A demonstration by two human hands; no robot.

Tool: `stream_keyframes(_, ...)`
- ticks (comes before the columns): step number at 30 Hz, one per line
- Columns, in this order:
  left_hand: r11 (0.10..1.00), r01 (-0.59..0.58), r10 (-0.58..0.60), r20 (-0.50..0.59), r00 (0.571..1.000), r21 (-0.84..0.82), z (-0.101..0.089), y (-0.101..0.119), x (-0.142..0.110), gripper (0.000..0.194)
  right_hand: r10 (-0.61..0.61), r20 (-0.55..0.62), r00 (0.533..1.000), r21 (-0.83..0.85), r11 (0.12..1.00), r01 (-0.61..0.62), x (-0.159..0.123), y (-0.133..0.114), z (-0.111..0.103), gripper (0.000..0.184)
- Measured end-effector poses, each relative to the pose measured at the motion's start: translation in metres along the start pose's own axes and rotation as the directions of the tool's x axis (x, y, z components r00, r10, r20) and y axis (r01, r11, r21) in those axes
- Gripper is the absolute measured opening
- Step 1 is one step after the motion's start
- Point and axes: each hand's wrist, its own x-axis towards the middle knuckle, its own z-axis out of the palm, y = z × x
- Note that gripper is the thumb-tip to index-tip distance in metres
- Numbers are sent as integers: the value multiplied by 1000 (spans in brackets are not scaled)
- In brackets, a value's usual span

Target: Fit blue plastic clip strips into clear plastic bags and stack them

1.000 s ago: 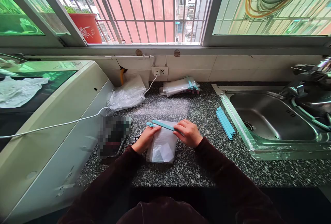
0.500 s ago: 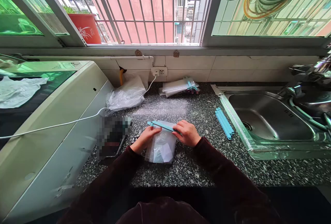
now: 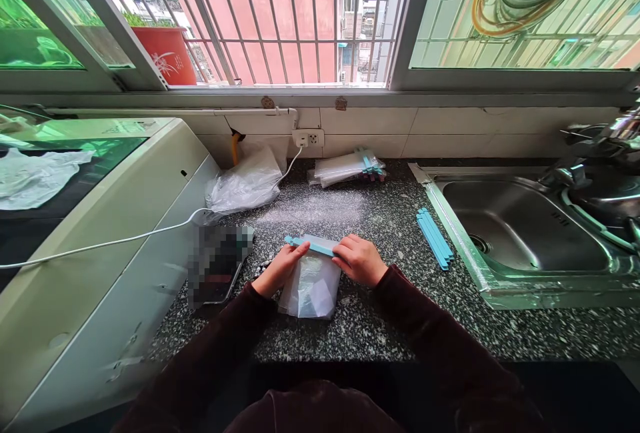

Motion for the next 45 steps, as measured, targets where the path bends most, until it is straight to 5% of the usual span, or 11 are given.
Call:
stream_keyframes(9,997,-35,36,-14,999,62,-4,-6,2,46,-6,2,1000,34,999,6,1,-4,-2,17)
stream_keyframes(14,989,-68,63,42,997,130,-5,-3,-2,49,230,-66,971,246,947,-208,1,-1,-6,21)
stream_keyframes(17,975,-91,68,117,991,203,-4,-1,-5,51,349,93,933,419,836,-354,2,0,-7,28)
stream_keyframes(21,944,-154,100,193,976,293,-3,0,-7,51,337,425,840,510,677,-530,4,-4,-6,33)
stream_keyframes(26,886,-272,181,259,949,377,-3,-1,-6,48,333,546,769,537,566,-626,4,-10,-4,37)
stream_keyframes(32,823,-369,267,279,922,433,-5,0,-4,44,344,484,805,538,608,-584,2,-7,-2,32)
stream_keyframes(39,721,-454,487,84,870,523,-9,9,-4,32,369,335,867,480,725,-494,-1,-4,1,23)
stream_keyframes(45,639,-494,555,90,827,590,-11,8,-3,22,346,257,902,411,806,-426,-1,-5,3,18)
